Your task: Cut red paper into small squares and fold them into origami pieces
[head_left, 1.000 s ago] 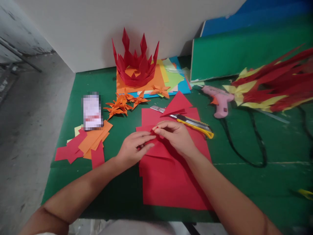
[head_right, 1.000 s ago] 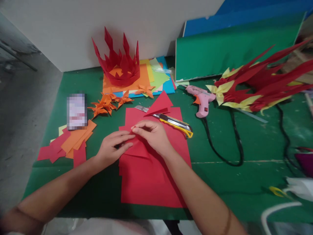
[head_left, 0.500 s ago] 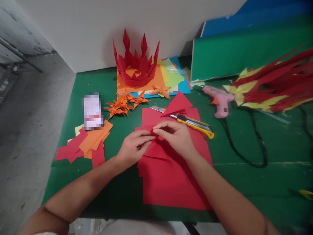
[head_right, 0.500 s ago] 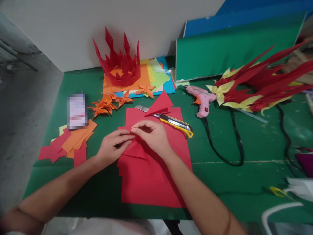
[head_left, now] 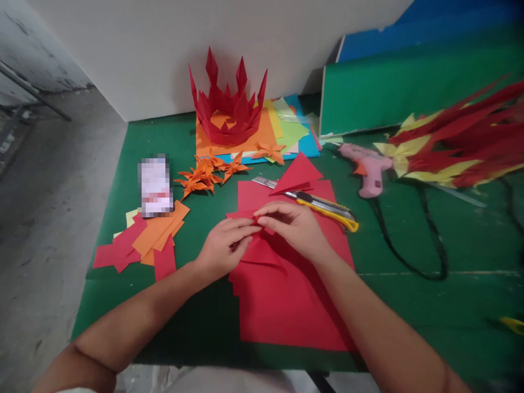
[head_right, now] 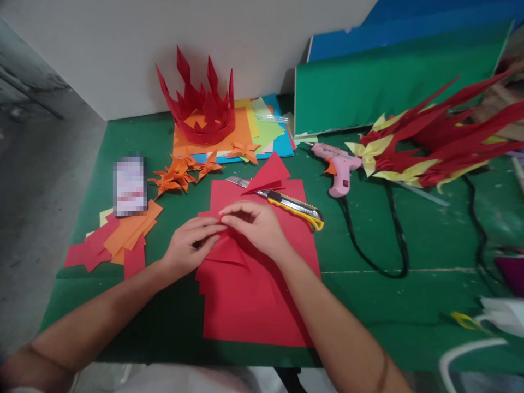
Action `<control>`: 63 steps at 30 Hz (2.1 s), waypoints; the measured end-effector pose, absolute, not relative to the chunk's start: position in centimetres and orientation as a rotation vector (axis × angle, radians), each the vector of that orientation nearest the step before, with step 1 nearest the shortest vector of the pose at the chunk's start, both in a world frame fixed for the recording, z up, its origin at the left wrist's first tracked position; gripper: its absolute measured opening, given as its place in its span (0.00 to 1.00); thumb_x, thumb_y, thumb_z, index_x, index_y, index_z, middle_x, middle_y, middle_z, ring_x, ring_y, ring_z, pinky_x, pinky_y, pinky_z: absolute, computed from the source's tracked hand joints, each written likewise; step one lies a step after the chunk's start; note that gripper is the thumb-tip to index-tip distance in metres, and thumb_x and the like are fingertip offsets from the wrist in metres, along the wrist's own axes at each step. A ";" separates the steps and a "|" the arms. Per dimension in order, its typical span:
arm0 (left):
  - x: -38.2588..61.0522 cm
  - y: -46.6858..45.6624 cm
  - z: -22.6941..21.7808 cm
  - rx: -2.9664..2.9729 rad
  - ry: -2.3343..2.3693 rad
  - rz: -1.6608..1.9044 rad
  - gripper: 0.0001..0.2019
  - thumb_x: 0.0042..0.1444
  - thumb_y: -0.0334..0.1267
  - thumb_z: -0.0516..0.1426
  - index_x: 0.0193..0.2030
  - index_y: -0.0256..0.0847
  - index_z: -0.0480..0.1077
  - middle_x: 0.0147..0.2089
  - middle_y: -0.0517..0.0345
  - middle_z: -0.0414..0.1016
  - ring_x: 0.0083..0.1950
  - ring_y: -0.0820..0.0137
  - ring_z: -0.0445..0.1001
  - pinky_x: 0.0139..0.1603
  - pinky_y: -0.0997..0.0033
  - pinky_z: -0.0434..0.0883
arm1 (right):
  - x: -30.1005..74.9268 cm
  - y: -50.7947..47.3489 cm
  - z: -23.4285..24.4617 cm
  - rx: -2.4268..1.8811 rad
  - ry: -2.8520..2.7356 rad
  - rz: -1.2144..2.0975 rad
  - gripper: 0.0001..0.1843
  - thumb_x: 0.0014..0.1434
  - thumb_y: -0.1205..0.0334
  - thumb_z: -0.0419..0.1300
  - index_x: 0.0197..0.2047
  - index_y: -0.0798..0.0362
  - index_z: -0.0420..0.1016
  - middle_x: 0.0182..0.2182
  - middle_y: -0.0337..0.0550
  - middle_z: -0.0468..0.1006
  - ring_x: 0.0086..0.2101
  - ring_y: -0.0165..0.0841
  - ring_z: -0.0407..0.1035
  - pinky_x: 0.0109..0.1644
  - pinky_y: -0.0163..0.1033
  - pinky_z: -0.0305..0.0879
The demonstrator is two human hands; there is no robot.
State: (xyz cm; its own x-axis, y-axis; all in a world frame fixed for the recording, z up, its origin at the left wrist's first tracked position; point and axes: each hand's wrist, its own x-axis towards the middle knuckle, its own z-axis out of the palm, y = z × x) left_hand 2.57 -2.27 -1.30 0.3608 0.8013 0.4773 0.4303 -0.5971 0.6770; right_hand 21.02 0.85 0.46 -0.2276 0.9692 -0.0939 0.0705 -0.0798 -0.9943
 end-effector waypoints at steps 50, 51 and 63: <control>1.8 -2.2 -1.1 1.407 1.225 1.215 0.17 0.57 0.43 0.62 0.54 0.49 0.75 0.58 0.50 0.73 0.42 0.72 0.74 0.45 0.72 0.74 | 21.0 0.4 1.3 -1.220 -1.767 1.217 0.11 0.59 0.58 0.58 0.26 0.52 0.72 0.25 0.40 0.76 0.27 0.31 0.68 0.34 0.37 0.64; 1.8 -2.1 -1.1 1.349 1.217 1.233 0.17 0.56 0.43 0.63 0.53 0.49 0.75 0.58 0.51 0.73 0.43 0.72 0.74 0.45 0.72 0.74 | 21.0 0.4 1.4 -1.225 -1.770 1.225 0.11 0.58 0.58 0.58 0.25 0.52 0.71 0.24 0.39 0.75 0.26 0.31 0.67 0.33 0.37 0.64; 1.5 -1.0 -1.2 0.910 1.160 1.422 0.20 0.53 0.44 0.65 0.53 0.49 0.75 0.60 0.55 0.73 0.51 0.68 0.76 0.49 0.70 0.75 | 22.5 0.8 1.6 -1.266 -1.674 1.308 0.12 0.57 0.58 0.58 0.24 0.52 0.69 0.21 0.37 0.70 0.24 0.29 0.64 0.29 0.35 0.60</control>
State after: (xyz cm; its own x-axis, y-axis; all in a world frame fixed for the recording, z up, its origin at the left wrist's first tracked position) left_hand 1.51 -0.95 -1.22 -0.1719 0.9837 -0.0526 -0.2490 0.0082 0.9685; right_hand 22.49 0.76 1.61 -0.3173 0.9462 -0.0637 0.2905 0.0330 -0.9563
